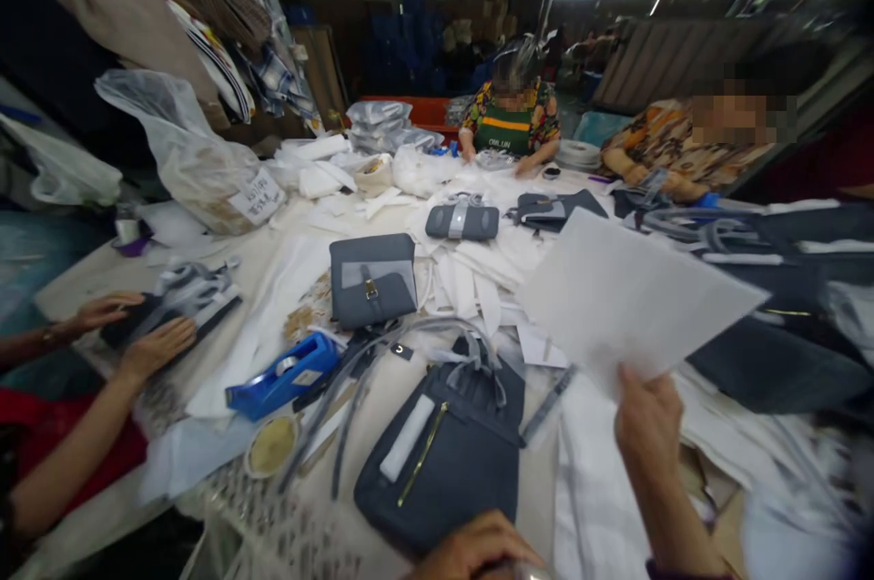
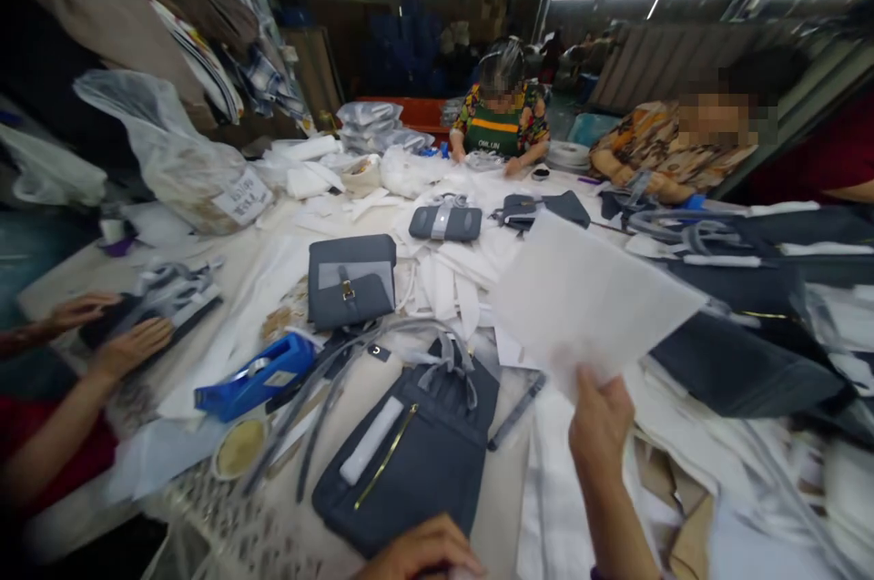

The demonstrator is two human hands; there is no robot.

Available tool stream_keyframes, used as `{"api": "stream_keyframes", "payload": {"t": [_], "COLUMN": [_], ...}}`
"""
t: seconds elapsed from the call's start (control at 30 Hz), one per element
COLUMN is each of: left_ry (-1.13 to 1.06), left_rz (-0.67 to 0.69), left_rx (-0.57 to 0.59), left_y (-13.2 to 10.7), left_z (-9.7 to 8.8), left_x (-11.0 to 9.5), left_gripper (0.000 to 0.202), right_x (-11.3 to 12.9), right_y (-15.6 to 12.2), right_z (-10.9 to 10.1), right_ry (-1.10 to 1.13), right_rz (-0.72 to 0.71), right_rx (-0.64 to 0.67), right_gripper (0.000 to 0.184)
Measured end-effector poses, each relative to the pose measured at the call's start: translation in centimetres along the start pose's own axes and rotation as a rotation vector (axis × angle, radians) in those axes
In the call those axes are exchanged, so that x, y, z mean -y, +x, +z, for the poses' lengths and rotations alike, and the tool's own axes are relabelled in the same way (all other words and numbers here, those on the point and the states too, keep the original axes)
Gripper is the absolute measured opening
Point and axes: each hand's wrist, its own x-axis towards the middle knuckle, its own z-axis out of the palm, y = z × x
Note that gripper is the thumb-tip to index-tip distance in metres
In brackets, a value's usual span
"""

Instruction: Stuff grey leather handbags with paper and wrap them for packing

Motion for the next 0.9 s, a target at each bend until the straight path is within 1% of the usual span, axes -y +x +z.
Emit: {"api": "stream_keyframes", "payload": {"t": [0.07, 0.1, 0.13, 0.17, 0.2, 0.23, 0.27, 0.3, 0.33, 0.37, 0.4, 0.43, 0.5, 0.53, 0.6, 0.67, 0.7, 0.73, 0.8, 0.83, 0.9], "left_ry": [0.028, 0.065, 0.119, 0.191, 0.291, 0.411, 0.539, 0.665, 0.767, 0.839, 0.889, 0.92, 0.926, 0.895, 0.77, 0.628, 0.571, 0.523, 0.444, 0.412, 0.375], "left_rz": [0.079, 0.111, 0.122, 0.112, 0.087, 0.049, 0.001, -0.057, -0.126, -0.199, -0.25, -0.283, -0.296, -0.291, -0.273, -0.219, -0.174, -0.119, -0.005, 0.047, 0.131], "left_rx": [-0.025, -0.055, -0.111, -0.2, -0.314, -0.443, -0.572, -0.66, -0.697, -0.695, -0.67, -0.644, -0.631, -0.662, -0.773, -0.901, -0.944, -0.966, -0.959, -0.941, -0.895], "left_y": [-0.8, -1.1, -1.3, -1.5, -1.7, -1.9, -2.0, -2.0, -1.9, -1.8, -1.6, -1.5, -1.2, -1.2, -1.5, -2.5, -3.1, -3.8, -5.3, -6.0, -7.0], "left_z": [0.4, 0.2, -0.2, -1.0, -2.0, -3.2, -4.5, -6.0, -7.3, -8.5, -9.5, -10.2, -10.8, -10.9, -10.8, -10.8, -10.8, -10.9, -10.9, -10.9, -10.8], "left_x": [-1.0, -1.3, -1.4, -1.2, -0.9, -0.2, 0.5, 1.5, 2.4, 3.3, 4.1, 4.7, 5.4, 5.4, 5.1, 4.6, 4.4, 4.2, 4.1, 4.1, 4.1], "left_gripper": [0.047, 0.044, 0.04, 0.035, 0.03, 0.024, 0.019, 0.022, 0.031, 0.042, 0.052, 0.06, 0.067, 0.066, 0.063, 0.057, 0.052, 0.047, 0.036, 0.032, 0.027], "right_x": [-1.9, -2.9, -3.9, -4.7, -5.3, -5.7, -5.9, -6.0, -5.9, -5.7, -5.4, -5.1, -4.5, -4.2, -3.6, -3.2, -3.0, -2.8, -2.5, -2.4, -2.1], "right_y": [-8.4, -12.1, -15.2, -17.7, -19.5, -20.6, -21.2, -21.3, -21.2, -21.0, -20.7, -20.5, -20.4, -20.5, -20.8, -21.1, -21.1, -21.0, -20.6, -20.4, -19.9], "right_z": [-0.7, -0.7, -0.5, -0.3, -0.1, 0.0, 0.1, 0.1, 0.1, 0.0, 0.0, 0.1, 0.3, 0.5, 1.0, 1.4, 1.6, 1.7, 1.6, 1.5, 1.0], "right_ry": [0.231, 0.323, 0.39, 0.444, 0.489, 0.517, 0.527, 0.518, 0.493, 0.464, 0.445, 0.439, 0.46, 0.472, 0.481, 0.492, 0.497, 0.5, 0.512, 0.518, 0.522], "right_rz": [0.252, 0.382, 0.482, 0.561, 0.613, 0.641, 0.653, 0.657, 0.655, 0.647, 0.632, 0.609, 0.553, 0.527, 0.499, 0.51, 0.528, 0.551, 0.604, 0.632, 0.689], "right_rx": [0.136, 0.21, 0.251, 0.282, 0.297, 0.299, 0.295, 0.284, 0.276, 0.274, 0.271, 0.272, 0.272, 0.265, 0.24, 0.232, 0.241, 0.255, 0.332, 0.403, 0.584], "right_gripper": [0.057, 0.06, 0.063, 0.066, 0.068, 0.068, 0.067, 0.065, 0.062, 0.059, 0.056, 0.053, 0.05, 0.049, 0.049, 0.048, 0.048, 0.047, 0.047, 0.046, 0.044]}}
